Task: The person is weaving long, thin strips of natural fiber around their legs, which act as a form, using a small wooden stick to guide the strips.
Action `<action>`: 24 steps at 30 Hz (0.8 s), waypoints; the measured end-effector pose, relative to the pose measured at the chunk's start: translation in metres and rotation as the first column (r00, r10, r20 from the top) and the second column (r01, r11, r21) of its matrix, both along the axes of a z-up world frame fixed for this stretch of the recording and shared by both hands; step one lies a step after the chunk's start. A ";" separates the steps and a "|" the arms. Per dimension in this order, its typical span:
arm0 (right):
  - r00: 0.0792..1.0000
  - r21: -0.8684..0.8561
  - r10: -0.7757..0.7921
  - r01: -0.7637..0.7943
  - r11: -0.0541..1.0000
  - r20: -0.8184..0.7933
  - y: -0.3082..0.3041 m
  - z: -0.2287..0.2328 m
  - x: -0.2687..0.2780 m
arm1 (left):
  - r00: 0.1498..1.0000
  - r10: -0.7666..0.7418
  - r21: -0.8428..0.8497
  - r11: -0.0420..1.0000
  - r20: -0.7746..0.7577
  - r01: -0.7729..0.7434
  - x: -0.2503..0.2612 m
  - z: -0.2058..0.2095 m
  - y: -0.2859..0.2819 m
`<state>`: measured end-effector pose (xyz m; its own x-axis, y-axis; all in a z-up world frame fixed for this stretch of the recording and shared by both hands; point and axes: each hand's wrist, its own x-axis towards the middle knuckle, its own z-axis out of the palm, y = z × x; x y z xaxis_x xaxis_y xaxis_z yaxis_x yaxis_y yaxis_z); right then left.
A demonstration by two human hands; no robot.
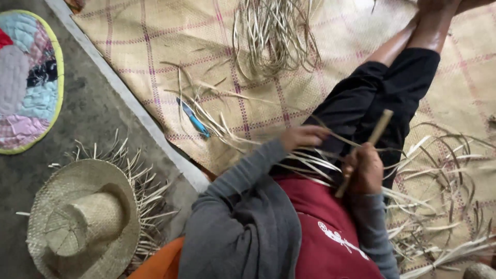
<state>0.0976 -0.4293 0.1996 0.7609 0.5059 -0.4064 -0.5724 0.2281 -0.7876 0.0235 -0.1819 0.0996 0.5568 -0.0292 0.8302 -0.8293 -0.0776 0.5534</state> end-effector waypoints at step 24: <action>0.995 0.487 0.073 -0.027 0.873 -0.075 -0.063 0.015 0.025 | 0.329 0.054 -0.200 0.701 -0.943 -0.685 0.005 0.039 0.003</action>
<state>0.1228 -0.4918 0.2143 0.7019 0.6930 -0.1643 -0.6551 0.5375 -0.5310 0.0288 -0.1786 0.1389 0.7428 0.6000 -0.2970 0.1397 0.2949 0.9452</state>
